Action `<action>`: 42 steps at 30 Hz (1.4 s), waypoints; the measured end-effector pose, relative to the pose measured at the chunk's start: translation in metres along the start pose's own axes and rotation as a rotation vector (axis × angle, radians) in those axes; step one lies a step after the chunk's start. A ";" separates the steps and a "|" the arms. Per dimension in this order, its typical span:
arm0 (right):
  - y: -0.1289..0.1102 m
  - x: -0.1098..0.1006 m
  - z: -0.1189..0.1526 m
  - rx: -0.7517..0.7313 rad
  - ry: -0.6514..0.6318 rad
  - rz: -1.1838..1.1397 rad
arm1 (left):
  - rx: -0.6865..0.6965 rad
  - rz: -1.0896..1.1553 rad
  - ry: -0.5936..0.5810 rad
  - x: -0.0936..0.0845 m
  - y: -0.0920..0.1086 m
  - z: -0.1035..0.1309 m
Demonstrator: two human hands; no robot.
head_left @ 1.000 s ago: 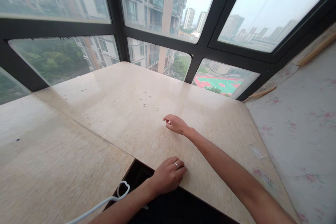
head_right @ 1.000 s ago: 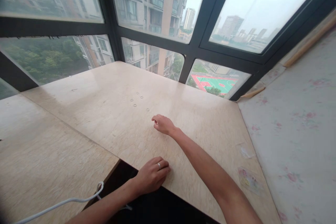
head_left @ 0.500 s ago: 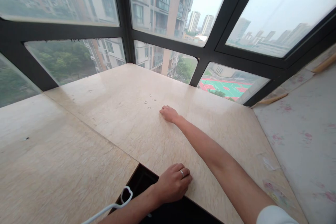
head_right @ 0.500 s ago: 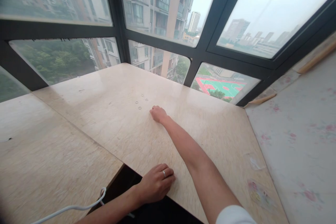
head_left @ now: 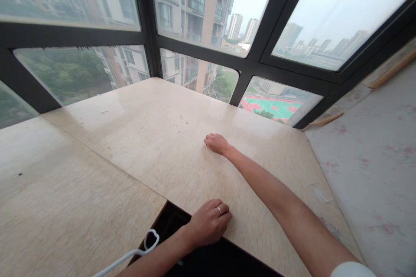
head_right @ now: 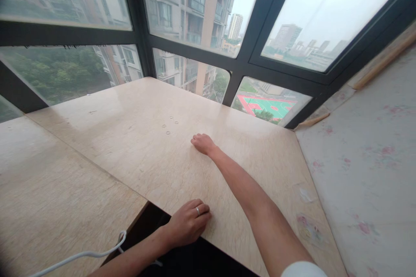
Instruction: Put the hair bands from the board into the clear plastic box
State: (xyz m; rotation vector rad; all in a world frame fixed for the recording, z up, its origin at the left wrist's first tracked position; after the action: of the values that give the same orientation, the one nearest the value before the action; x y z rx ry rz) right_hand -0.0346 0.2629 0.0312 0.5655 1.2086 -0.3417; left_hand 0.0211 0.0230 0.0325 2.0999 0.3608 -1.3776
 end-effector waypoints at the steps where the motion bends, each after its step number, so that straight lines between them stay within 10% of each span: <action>1: 0.001 0.002 0.006 -0.005 -0.002 0.007 | 0.003 0.002 0.003 -0.001 0.000 0.000; 20: 0.011 0.014 0.049 -0.019 0.051 -0.239 | 0.023 0.028 0.038 -0.009 0.004 0.000; 32: 0.057 0.029 0.090 0.322 0.514 -1.247 | -0.059 0.221 0.175 -0.016 -0.012 0.005; 42: 0.046 0.032 0.152 0.320 0.733 -2.011 | -0.348 0.683 0.330 -0.018 -0.059 0.011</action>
State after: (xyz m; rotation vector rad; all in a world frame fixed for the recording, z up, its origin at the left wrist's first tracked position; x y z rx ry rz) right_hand 0.1193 0.2138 0.0488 -0.5762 2.1126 -2.1624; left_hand -0.0254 0.0641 0.0257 1.8895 -0.0069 -0.5329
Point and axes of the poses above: each hand's wrist, its own z-axis away from the middle knuckle, its own x-axis out of the palm, y = z × x, the point moved 9 cm from there along -z, towards the middle knuckle, and after that the axes turned 11 degrees about -y, right-handed, at the moved point
